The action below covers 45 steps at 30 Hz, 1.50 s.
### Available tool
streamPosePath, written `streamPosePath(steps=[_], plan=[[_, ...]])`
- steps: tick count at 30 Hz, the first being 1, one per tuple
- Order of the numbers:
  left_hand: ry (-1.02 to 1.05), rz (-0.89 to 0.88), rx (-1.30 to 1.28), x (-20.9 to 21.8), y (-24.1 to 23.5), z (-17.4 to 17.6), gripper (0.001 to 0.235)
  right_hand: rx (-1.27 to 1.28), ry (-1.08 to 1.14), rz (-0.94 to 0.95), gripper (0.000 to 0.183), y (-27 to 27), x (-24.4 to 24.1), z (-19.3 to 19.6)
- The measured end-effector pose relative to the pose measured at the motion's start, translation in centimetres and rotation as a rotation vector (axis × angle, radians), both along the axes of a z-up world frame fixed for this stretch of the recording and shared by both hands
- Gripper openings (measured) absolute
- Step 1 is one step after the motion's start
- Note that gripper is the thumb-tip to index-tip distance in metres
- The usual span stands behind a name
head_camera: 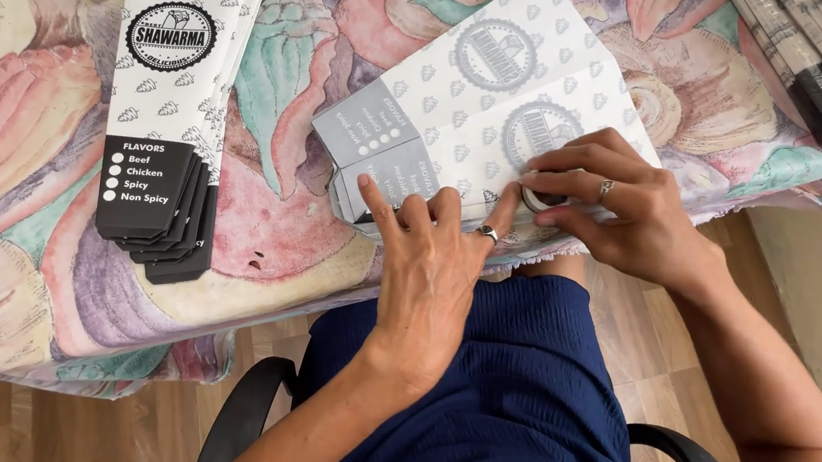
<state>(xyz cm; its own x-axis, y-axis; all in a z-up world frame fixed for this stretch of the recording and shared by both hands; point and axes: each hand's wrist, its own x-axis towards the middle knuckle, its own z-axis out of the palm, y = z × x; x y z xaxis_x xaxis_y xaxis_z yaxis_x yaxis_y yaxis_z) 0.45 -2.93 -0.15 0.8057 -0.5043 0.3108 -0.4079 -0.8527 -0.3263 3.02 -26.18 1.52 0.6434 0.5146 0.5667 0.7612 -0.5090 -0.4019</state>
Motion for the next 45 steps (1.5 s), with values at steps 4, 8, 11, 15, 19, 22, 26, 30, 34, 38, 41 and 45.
streamPosePath(steps=[4,8,11,15,19,22,26,30,34,38,41,45], plan=[[-0.184,-0.172,-0.225,0.4,2.5,-0.8,0.051,-0.053,0.036,-0.027,0.029,-1.4,-0.2,0.7],[-0.259,-0.261,-0.309,0.7,3.9,-2.3,0.083,-0.022,0.056,-0.001,0.03,-0.4,0.2,0.7],[-0.267,-0.255,-0.391,0.8,3.7,-2.2,0.073,0.021,0.033,0.129,0.035,4.7,1.3,0.2],[-0.271,-0.307,-0.438,1.5,4.1,-3.5,0.077,0.089,-0.008,0.084,0.038,5.3,2.5,-0.8],[-0.241,-0.329,-0.491,1.7,4.3,-3.6,0.092,0.034,0.093,0.039,0.054,4.1,1.4,0.5],[-0.227,-0.355,-0.528,2.1,4.1,-3.7,0.095,0.052,0.134,-0.006,0.067,5.5,1.8,-0.7],[-0.247,-0.379,-0.583,2.1,4.1,-3.4,0.067,0.076,0.122,-0.069,0.066,9.2,2.2,-1.6],[-0.253,-0.322,-0.639,1.4,3.9,-2.4,0.062,0.02,-0.03,-0.083,0.07,6.9,1.1,-2.5],[-0.34,-0.251,-0.599,1.8,3.2,-3.1,0.036,-0.093,-0.39,-0.23,0.023,4.3,-0.4,-5.1],[-0.235,-0.386,-0.734,1.4,0.2,-3.8,0.026,0.015,-0.427,-0.228,0.012,4.6,-0.5,-5.7],[-0.312,-0.421,-0.766,1.7,-1.2,-5.1,0.029,0.015,-0.46,-0.219,0.009,4.5,-0.1,-5.6],[-0.229,-0.397,-0.819,1.4,3.3,-4.2,0.026,-0.032,-0.444,-0.223,0.01,4.1,-0.1,-5.2]])
